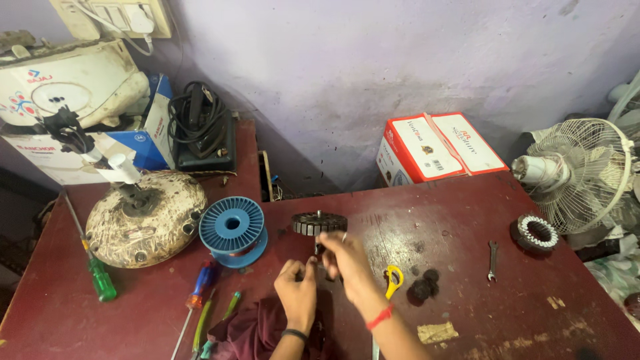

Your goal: The person is repairing a fan motor rotor by hand. They insert small metal shims into the slots of the rotor, then use pliers to press and secure them in place.

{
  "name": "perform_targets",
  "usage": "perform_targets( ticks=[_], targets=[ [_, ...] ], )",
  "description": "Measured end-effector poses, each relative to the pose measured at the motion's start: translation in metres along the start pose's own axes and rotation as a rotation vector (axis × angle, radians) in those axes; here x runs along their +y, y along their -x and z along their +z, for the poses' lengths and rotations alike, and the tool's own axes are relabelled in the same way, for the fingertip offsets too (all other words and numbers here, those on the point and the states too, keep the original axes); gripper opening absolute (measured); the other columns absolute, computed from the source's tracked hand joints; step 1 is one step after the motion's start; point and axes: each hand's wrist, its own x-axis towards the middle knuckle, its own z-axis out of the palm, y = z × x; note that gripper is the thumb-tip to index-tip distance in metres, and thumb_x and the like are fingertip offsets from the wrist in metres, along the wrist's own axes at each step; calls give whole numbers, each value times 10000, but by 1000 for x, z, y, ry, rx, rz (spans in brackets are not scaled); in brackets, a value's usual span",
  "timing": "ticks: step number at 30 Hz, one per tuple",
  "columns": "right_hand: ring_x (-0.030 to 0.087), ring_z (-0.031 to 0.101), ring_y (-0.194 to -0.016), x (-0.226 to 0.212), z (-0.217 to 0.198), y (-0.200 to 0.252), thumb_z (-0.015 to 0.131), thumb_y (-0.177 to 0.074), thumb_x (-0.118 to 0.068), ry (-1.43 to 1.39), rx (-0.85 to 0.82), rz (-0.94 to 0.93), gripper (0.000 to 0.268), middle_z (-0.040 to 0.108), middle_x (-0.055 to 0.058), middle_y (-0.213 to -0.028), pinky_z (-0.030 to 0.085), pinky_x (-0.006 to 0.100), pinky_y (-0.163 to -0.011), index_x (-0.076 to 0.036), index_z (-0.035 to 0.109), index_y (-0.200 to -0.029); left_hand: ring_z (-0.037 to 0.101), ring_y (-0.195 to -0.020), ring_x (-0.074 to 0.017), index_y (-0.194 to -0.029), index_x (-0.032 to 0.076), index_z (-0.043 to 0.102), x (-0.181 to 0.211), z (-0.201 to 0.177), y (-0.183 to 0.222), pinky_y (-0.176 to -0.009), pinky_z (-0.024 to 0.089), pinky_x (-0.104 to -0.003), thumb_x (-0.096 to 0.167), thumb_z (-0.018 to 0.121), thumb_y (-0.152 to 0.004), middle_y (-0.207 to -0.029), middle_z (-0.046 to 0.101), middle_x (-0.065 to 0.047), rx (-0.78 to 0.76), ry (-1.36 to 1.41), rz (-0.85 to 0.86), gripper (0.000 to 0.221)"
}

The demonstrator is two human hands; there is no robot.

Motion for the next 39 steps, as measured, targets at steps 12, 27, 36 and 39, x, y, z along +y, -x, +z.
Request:
perform_targets(
  ticks=[12,27,36,39],
  targets=[
    [100,394,-403,23,-13,19,585,-988,-218,-291,-24,137,199,617,77,-633,301,256,-407,-73,673,-1092,433,-622,-172,-622,-23,432,-3,-1,2,-584,389,-331,-78,669,-691,-697,435,-59,31,25,94,253],
    [71,337,-415,22,-16,5,514,-1041,-289,-67,-17,78,273,440,-21,-542,266,251,-392,-73,669,-975,414,-633,-157,-648,-23,398,-3,0,4,-588,377,-306,-98,595,-670,-700,417,-46,43,119,119,212],
    [54,427,-491,24,-11,10,563,-1017,-213,114,-66,32,210,561,-22,-620,309,218,-425,-89,731,-1038,501,-675,-147,-725,-16,633,-18,-4,4,-608,426,-297,-135,514,-682,-789,530,-56,30,191,170,174],
    [77,533,-601,37,-2,21,686,-923,-114,252,-5,4,160,640,-9,-771,431,229,-480,-105,748,-1070,478,-621,-156,-731,-31,607,-28,-6,-5,-532,395,-315,-109,497,-734,-811,542,-54,54,408,-83,135]
  ],
)
